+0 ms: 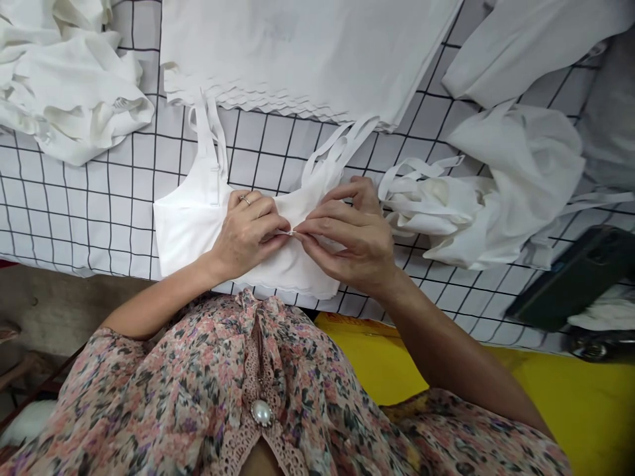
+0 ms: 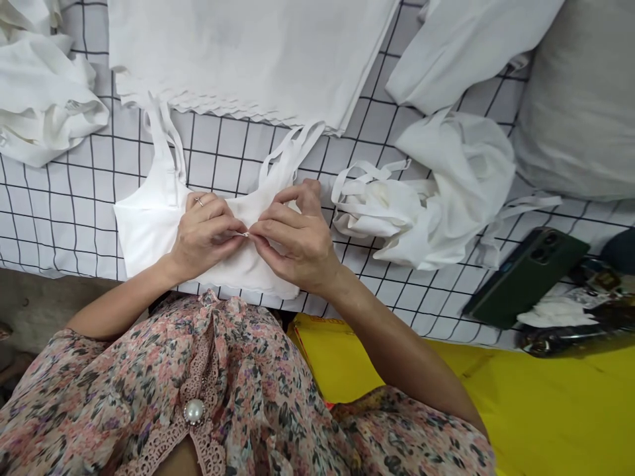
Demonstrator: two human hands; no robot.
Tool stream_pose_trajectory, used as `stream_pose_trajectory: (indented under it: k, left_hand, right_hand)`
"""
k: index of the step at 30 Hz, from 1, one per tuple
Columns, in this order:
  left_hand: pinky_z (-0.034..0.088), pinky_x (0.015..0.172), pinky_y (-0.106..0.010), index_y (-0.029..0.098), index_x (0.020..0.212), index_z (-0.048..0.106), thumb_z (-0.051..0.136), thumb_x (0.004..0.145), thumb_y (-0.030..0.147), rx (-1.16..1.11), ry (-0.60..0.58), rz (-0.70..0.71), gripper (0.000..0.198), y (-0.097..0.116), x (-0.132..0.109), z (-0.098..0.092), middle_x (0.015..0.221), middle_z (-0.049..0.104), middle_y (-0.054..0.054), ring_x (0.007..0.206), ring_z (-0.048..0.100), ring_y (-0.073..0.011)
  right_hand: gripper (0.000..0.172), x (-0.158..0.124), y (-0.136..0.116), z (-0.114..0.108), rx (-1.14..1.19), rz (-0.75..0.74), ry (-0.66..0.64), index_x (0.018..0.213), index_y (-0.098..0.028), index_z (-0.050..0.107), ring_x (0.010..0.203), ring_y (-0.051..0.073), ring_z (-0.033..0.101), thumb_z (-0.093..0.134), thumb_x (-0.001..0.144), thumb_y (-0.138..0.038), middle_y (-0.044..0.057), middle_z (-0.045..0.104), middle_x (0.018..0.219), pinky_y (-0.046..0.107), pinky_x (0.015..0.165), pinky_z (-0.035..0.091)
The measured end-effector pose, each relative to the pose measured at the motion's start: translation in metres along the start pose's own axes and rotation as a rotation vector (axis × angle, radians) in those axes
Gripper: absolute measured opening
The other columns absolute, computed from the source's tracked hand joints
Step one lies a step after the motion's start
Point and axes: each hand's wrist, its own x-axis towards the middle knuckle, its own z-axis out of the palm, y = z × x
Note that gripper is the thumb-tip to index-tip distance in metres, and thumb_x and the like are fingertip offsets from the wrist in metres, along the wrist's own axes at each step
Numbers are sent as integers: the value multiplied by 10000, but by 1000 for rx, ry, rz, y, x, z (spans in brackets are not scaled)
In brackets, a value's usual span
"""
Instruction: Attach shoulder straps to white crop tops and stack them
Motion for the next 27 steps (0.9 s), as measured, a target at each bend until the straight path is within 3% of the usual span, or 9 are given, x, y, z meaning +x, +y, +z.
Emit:
stream_pose_trajectory:
  k: [6, 11, 14, 18, 20, 23, 27]
  left_hand:
    - [408, 953, -424, 248, 891, 756, 665, 1022, 310, -7, -56, -42, 171, -1, 1, -3, 786, 638, -7, 854, 579, -211]
    - [407, 952, -421, 252, 897, 767, 669, 1033, 358, -19, -75, -59, 199, -1, 1, -6, 783, 637, -4, 826, 569, -207]
    - [402, 953, -416, 250, 904, 773, 669, 1036, 368, -20, -79, -49, 205, -1, 1, -6, 789, 633, -3, 823, 567, -203]
    - [396, 952, -407, 247, 899, 769, 693, 1027, 346, -15, -63, -14, 180, -6, 2, -5, 796, 632, 2, 828, 567, -197]
    - [393, 951, -405, 243, 903, 760, 696, 1030, 350, 5, -79, -4, 178, -8, 3, -4, 807, 636, 0, 845, 570, -199]
    - [405, 928, -399, 230, 974, 739, 707, 1028, 382, 92, -39, 18, 165, -9, 4, -2, 903, 669, -27, 926, 587, -220]
    - [451, 961, -423, 230, 1243, 673, 776, 983, 350, 276, 145, 115, 304, -1, -2, -2, 1164, 697, -97, 1121, 619, -269]
  right_hand:
    - [167, 1, 1, 2, -60, -17, 3, 927, -263, 637, 947, 237, 611, 702, 922, -109, -12, 727, 809, 484, 949, 477]
    - [171, 0, 1, -1, -56, -19, -72, 919, -269, 630, 985, 256, 598, 658, 923, -99, 9, 702, 827, 488, 931, 498]
    - [182, -2, 1, -3, -63, -17, -155, 857, -263, 607, 1010, 265, 602, 625, 944, -103, 21, 662, 834, 497, 947, 510]
    - [229, 2, 10, -10, -84, 42, -351, 805, -237, 629, 1040, 272, 609, 565, 1004, -144, 25, 619, 795, 632, 1107, 429]
    - [212, 14, 23, -20, -70, 60, -443, 815, -231, 680, 978, 249, 612, 612, 1015, -216, 17, 614, 768, 664, 1149, 377]
    - [203, 41, 50, -39, -8, 104, -546, 846, -251, 759, 870, 211, 604, 733, 976, -404, 14, 617, 775, 569, 1094, 430]
    - [330, 84, 80, -54, -73, 184, -442, 919, -243, 799, 923, 214, 616, 691, 985, -548, 39, 660, 848, 453, 1009, 467]
